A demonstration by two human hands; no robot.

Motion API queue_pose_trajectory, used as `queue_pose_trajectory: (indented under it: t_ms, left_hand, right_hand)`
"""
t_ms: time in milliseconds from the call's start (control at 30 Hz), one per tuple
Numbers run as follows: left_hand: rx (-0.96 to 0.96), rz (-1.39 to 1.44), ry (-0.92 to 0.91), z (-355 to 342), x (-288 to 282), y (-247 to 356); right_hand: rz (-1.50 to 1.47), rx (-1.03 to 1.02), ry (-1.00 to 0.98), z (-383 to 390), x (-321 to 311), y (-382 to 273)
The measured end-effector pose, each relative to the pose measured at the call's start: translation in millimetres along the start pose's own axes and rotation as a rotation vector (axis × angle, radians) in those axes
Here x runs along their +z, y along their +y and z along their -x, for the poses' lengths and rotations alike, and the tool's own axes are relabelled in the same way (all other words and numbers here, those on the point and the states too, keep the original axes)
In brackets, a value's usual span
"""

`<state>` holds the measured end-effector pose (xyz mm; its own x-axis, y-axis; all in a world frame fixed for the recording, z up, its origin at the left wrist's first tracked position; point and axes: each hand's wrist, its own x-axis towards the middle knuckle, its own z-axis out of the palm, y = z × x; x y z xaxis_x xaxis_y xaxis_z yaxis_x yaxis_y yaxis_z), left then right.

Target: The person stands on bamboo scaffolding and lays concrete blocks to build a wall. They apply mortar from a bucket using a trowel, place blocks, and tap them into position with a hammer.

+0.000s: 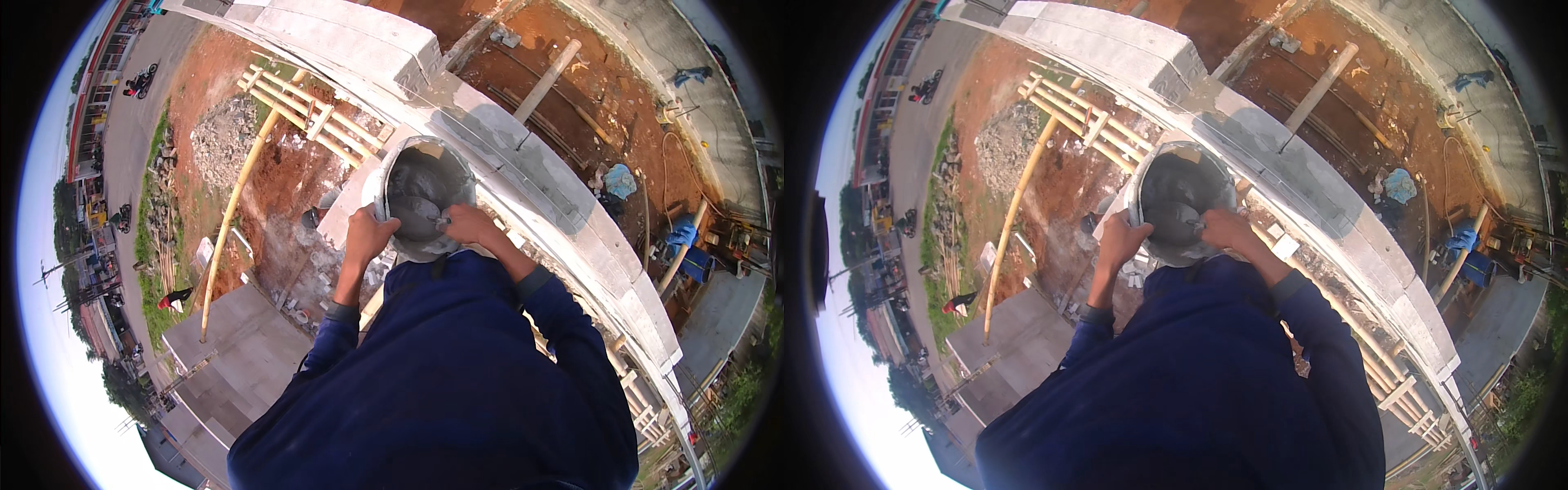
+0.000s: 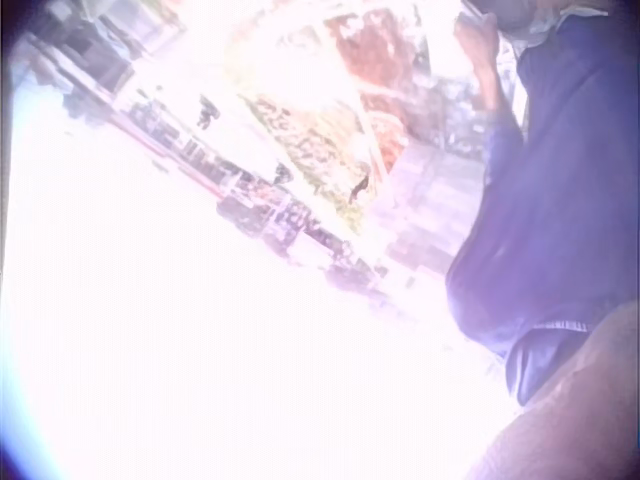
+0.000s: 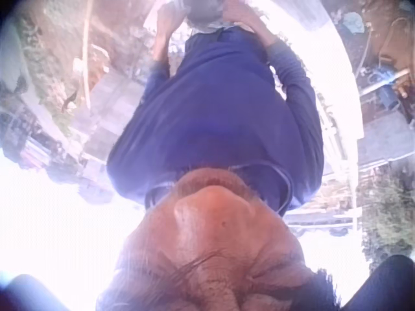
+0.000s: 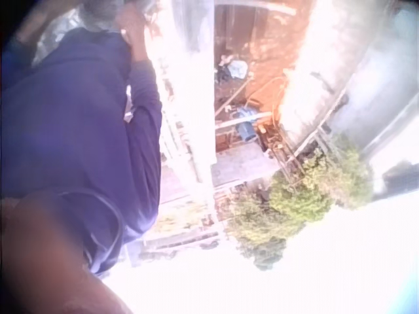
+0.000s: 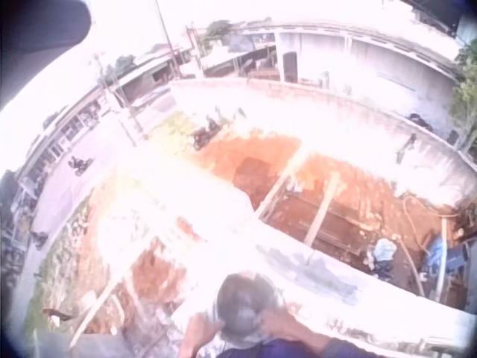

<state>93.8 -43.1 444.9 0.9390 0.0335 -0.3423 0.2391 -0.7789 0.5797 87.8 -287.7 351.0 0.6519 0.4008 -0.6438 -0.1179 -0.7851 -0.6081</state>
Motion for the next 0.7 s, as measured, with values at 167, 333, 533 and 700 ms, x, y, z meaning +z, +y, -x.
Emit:
queue_pose_trajectory:
  t_ms: [167, 333, 533, 700]
  left_hand:
    - [-0.029, 0.057, 0.013, 3, 6, -29]
    - [-0.061, 0.05, 0.026, 5, -3, -34]
    - [-0.118, 0.083, 0.033, 10, -10, -44]
    - [-0.148, 0.016, -0.026, -2, -7, -61]
  right_hand:
    - [-0.242, -0.026, 0.058, 0, 26, 25]
    - [-0.304, -0.028, 0.308, 26, 20, 52]
    - [-0.565, 0.19, 0.404, 49, -35, 75]
    - [-0.235, 0.324, 0.888, -8, -24, 138]
